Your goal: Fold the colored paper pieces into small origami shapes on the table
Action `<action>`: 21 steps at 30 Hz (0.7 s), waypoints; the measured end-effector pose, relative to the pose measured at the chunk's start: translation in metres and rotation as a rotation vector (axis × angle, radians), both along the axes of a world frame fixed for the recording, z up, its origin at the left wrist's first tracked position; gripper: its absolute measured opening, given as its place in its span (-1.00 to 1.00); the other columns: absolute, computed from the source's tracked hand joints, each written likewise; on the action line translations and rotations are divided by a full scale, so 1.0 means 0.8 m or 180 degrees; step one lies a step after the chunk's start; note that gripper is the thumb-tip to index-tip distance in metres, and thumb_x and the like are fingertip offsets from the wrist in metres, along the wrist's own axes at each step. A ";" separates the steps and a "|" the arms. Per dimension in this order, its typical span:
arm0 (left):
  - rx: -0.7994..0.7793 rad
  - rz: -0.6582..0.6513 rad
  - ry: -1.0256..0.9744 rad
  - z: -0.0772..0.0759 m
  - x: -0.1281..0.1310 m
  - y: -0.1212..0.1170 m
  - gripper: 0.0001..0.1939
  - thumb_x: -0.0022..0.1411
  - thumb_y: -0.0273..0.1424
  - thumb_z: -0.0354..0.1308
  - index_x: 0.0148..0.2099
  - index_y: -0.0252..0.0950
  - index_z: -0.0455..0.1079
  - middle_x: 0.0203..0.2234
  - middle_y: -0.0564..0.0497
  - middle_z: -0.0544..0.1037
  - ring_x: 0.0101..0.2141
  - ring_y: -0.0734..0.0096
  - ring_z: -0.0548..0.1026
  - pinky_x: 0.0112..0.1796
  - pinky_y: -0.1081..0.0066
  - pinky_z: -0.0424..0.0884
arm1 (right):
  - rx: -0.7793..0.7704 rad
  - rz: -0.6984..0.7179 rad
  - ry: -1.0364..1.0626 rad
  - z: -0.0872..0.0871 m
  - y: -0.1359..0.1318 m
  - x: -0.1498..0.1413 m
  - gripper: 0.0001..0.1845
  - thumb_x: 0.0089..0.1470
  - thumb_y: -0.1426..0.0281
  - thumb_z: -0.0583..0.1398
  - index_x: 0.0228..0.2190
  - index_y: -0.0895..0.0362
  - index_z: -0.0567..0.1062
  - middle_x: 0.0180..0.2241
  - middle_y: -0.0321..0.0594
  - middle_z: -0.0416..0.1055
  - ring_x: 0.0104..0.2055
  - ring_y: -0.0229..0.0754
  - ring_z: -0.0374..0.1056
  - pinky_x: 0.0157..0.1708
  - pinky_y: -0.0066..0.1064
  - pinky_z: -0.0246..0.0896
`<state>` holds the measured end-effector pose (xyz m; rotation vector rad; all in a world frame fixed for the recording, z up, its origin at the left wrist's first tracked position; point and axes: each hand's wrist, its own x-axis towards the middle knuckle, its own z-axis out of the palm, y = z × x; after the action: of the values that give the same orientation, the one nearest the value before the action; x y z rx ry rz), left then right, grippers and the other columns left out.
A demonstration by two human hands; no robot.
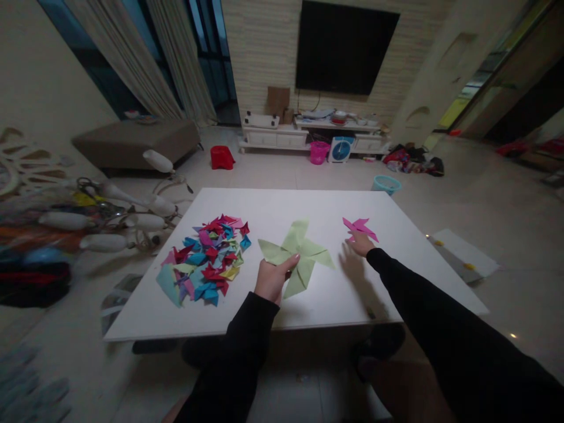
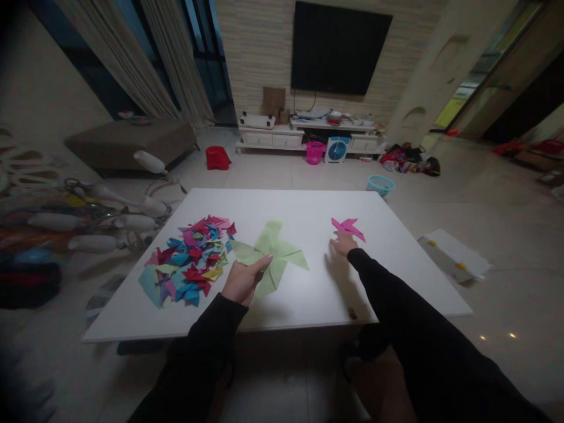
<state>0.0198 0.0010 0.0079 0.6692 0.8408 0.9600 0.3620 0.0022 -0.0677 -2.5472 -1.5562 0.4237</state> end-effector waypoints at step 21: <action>0.1142 -0.1077 0.0919 -0.002 0.033 -0.031 -0.67 -0.21 -0.46 0.51 -0.31 -0.37 0.59 -0.39 -0.10 0.65 -0.39 0.25 0.58 -0.29 0.38 0.46 | 0.1563 -0.0282 0.4192 0.079 -0.122 -0.177 -0.62 -0.36 0.22 0.50 -0.45 0.17 0.65 -0.45 -0.20 0.60 -0.34 -0.06 0.51 -0.20 -0.22 0.40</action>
<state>0.0465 -0.0237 0.0060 1.2406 0.7783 0.7189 0.2202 -0.0956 -0.0041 -1.3326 -0.8303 1.1769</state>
